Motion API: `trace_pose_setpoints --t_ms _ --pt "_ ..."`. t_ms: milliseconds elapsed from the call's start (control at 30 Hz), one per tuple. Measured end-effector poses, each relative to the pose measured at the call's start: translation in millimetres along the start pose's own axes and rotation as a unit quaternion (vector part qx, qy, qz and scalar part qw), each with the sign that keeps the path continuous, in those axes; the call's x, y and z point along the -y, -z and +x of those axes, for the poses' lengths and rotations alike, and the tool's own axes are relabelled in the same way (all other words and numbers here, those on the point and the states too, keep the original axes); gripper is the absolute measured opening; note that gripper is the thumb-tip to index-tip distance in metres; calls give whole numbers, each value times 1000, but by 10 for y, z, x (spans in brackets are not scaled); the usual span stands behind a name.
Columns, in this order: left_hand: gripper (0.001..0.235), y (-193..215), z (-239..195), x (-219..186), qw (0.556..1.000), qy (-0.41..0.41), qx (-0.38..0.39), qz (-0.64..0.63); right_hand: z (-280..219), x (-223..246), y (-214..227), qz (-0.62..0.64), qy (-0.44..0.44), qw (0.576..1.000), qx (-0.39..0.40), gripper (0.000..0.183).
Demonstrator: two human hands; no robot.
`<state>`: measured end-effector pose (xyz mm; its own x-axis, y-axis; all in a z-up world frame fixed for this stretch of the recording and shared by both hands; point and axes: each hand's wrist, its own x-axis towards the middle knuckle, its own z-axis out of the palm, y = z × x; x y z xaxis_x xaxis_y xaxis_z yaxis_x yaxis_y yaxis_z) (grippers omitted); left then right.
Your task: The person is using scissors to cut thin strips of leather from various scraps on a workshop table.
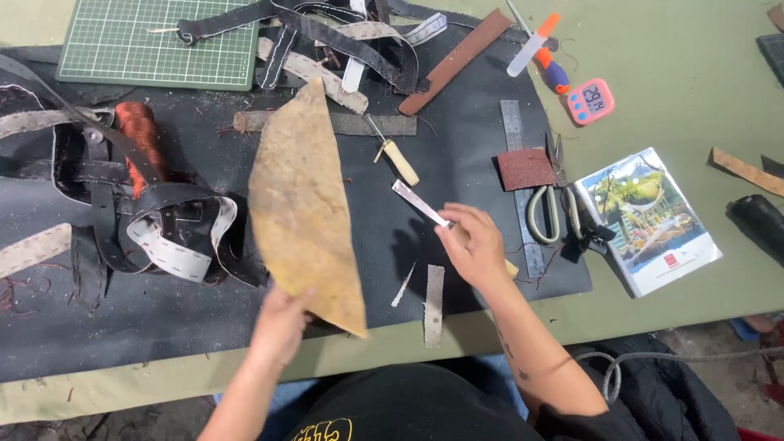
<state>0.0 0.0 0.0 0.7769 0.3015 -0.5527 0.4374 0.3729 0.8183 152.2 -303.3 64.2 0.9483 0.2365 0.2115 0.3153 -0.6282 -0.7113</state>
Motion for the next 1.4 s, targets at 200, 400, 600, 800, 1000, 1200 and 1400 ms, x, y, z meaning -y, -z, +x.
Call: trace_pose_setpoints --t_ms 200,400,600,800,1000,1200,1400 --pt "42 -362 -298 -360 993 92 71 17 276 -196 -413 -70 52 995 51 41" --pt "64 -474 -257 -534 999 8 36 38 243 124 -257 5 -13 989 146 52" --pt "45 -339 87 -142 977 -128 81 148 570 125 -419 -84 71 993 48 59" --pt "41 -324 -169 -625 867 -257 71 421 903 -257 -697 -192 86 976 51 65" --pt "45 603 196 -966 679 -334 -288 588 803 -438 -823 -162 135 977 31 46" --pt "46 1339 877 -876 703 -169 -281 631 805 -329 -937 -158 129 979 10 17" --pt "53 483 344 -1483 948 -138 -105 268 974 378 -724 -148 -27 981 123 75"
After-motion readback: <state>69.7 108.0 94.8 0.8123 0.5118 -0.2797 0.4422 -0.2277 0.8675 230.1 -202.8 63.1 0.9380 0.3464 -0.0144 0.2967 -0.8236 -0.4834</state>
